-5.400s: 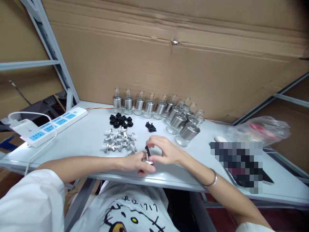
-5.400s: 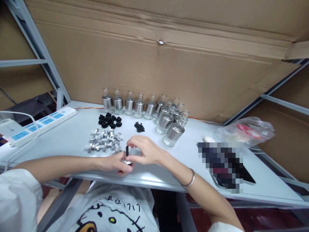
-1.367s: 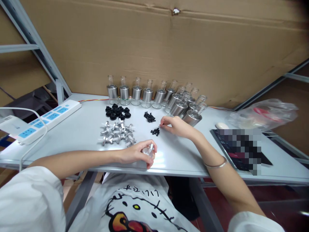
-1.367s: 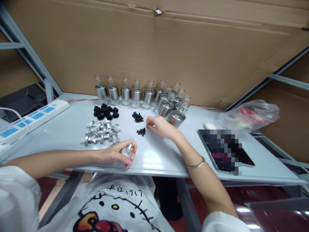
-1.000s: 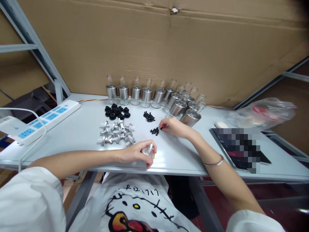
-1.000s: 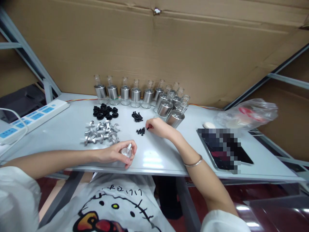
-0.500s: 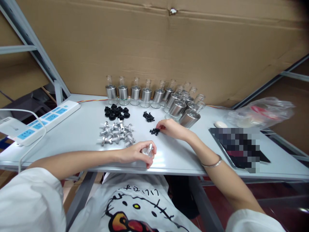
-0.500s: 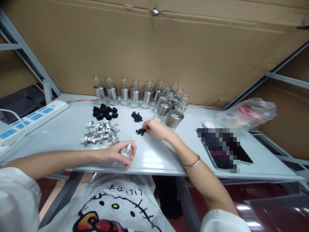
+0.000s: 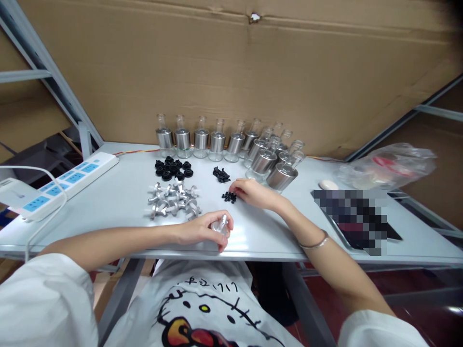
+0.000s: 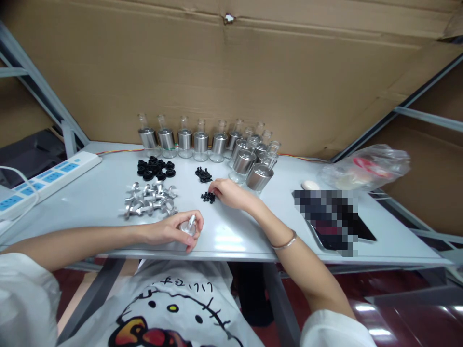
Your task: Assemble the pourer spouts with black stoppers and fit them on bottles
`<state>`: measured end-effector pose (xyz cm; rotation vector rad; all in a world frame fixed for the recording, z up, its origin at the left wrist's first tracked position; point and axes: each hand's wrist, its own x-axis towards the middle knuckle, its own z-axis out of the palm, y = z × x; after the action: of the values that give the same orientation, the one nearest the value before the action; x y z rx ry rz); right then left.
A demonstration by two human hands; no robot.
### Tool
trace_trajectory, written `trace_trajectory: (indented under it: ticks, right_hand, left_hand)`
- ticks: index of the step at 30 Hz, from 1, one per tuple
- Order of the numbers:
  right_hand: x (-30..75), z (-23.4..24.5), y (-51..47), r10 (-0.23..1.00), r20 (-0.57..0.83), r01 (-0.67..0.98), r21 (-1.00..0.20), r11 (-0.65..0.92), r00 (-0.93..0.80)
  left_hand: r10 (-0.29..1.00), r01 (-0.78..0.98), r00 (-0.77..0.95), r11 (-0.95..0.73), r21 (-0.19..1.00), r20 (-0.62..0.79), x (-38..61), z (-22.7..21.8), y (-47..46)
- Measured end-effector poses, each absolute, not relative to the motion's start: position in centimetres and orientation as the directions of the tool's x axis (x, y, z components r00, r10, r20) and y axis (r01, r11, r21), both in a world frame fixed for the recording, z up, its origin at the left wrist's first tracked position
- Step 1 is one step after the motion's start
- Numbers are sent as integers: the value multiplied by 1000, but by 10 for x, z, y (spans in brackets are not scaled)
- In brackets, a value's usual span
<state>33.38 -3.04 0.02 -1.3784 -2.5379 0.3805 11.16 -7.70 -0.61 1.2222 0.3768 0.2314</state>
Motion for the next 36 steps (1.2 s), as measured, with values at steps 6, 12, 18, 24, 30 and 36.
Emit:
trace_trajectory:
  ticks: [6, 12, 18, 24, 30, 36]
  right_hand:
    - [325, -2, -33, 684, 230, 578, -391, 716, -692]
    - [322, -5, -34, 693, 201, 583, -409, 702, -693]
    - [322, -8, -33, 687, 194, 592, -380, 711, -700]
    - [321, -8, -34, 727, 219, 603, -432, 671, -651]
    - [316, 5, -45, 691, 436, 510, -469, 721, -576]
    - [298, 14, -65, 340, 645, 305, -171, 937, -684]
  left_hand:
    - [368, 34, 915, 337, 941, -165, 112, -6, -77]
    - [366, 27, 917, 341, 940, -160, 111, -5, -77]
    - [370, 20, 917, 337, 941, -152, 112, -6, -77]
    - [370, -32, 923, 339, 940, -102, 111, -11, -76]
    - [404, -67, 911, 342, 938, -82, 111, -13, -76]
    - [454, 8, 878, 300, 954, -150, 110, -4, -77]
